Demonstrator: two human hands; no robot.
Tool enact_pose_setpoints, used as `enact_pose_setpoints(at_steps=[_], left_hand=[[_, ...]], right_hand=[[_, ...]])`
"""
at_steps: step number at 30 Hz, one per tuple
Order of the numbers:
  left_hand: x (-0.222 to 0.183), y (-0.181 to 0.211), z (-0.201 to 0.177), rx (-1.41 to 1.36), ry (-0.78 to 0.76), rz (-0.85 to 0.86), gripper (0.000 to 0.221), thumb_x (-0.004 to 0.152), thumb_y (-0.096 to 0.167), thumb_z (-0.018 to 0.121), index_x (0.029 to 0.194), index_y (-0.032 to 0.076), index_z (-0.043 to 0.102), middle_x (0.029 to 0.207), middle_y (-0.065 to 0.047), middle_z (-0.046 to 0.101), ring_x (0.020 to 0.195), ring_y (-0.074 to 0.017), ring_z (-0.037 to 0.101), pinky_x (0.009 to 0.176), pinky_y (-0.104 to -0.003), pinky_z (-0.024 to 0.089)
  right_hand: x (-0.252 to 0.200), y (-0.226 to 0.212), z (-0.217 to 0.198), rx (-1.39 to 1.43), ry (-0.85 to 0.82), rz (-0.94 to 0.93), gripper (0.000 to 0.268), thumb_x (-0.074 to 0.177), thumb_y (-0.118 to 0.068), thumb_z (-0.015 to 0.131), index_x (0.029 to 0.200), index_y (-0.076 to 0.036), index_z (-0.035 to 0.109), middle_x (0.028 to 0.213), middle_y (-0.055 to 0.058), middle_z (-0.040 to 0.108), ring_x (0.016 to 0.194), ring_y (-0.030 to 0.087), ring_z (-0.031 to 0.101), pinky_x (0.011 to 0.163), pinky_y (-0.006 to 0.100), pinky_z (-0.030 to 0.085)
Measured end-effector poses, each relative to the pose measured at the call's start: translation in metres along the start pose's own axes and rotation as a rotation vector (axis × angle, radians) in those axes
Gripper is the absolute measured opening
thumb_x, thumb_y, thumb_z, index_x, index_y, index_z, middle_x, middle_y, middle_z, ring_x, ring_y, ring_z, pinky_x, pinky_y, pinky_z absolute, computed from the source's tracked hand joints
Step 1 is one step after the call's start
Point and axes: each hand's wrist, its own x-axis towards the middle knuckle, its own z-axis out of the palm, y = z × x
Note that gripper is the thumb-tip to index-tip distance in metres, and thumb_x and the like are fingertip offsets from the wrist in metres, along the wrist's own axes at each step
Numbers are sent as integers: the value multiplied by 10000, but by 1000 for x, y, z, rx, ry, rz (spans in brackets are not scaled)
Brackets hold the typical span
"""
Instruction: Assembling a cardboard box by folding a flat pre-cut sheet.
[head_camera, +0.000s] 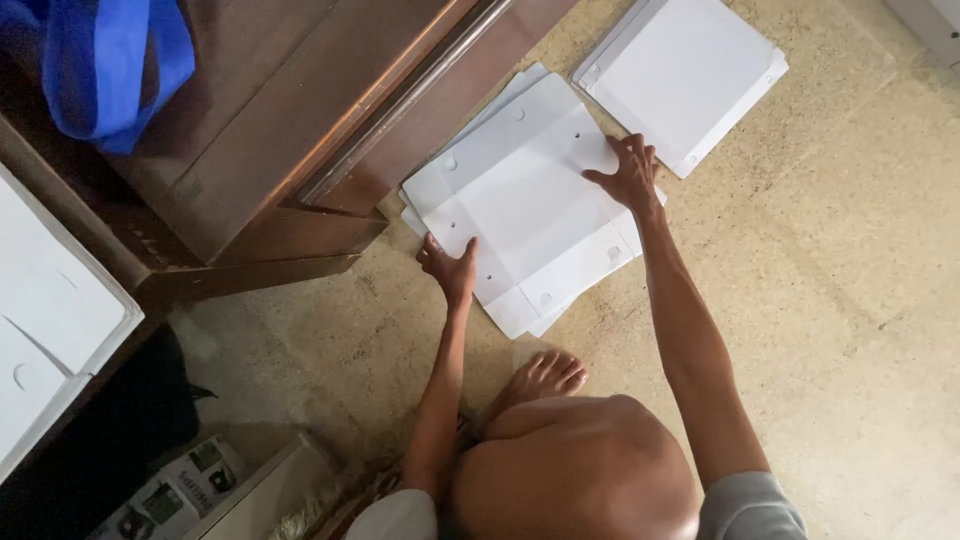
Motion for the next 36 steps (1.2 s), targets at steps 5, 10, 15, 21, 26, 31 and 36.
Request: enact_pose_setpoints(at_steps=[5,10,15,21,26,31,36], left_hand=[[-1,-12,-1,-87,-13,-1,875,701,226,884,1379,-66,414,1254,-280,394,1149,-465,483,1003,-532,435],[-15,6,-12,-201,-20,-19,802,756,181,842,1376,-78,404,1226,-281,417,1167,-474,487,992,-529,414],[-32,8,-21,-236,-53,-112,699,795,125,815,1346,-78,434,1190,-269,454,1152,-430,497,1009,-520,408],[-34,18,-26,-314,-35,-141,572,814,105,794,1243,-53,451,1061,-226,553,1014,-363,609,861,-495,496],[-29,-15,-21,-274,-109,-195,433,848,179,762,1140,-16,508,942,-185,636,908,-261,646,789,-419,516],[-35,-1,-36,-292,-203,-150,295,943,173,656,1115,-22,516,962,-223,672,959,-264,657,832,-447,511],[-38,49,-54,-717,-293,-378,418,988,185,568,1330,-13,431,1218,-156,482,1116,-225,446,1031,-441,393]], right_hand=[[0,-24,-10,-81,-63,21,746,843,-524,722,1465,-187,487,1181,36,363,1122,301,358,973,544,351],[8,-35,2,-121,-53,14,739,879,-483,679,1512,-214,407,1173,23,320,1115,292,293,967,554,302],[18,-54,3,-117,-27,-71,812,830,-358,766,1508,-118,388,1224,62,368,1137,302,394,916,497,372],[8,-56,-3,-156,-10,-11,828,803,-483,799,1430,-55,470,1190,76,369,1159,323,378,908,538,410],[-2,-66,-9,-187,50,3,802,771,-465,830,1378,-70,487,1139,62,349,1090,296,408,866,503,433],[18,-53,-8,-132,90,5,763,718,-435,887,1274,-95,490,1096,64,356,1003,278,465,806,466,444],[56,-3,12,123,43,30,556,793,-362,871,1197,-120,576,1037,45,442,958,263,566,736,424,478]])
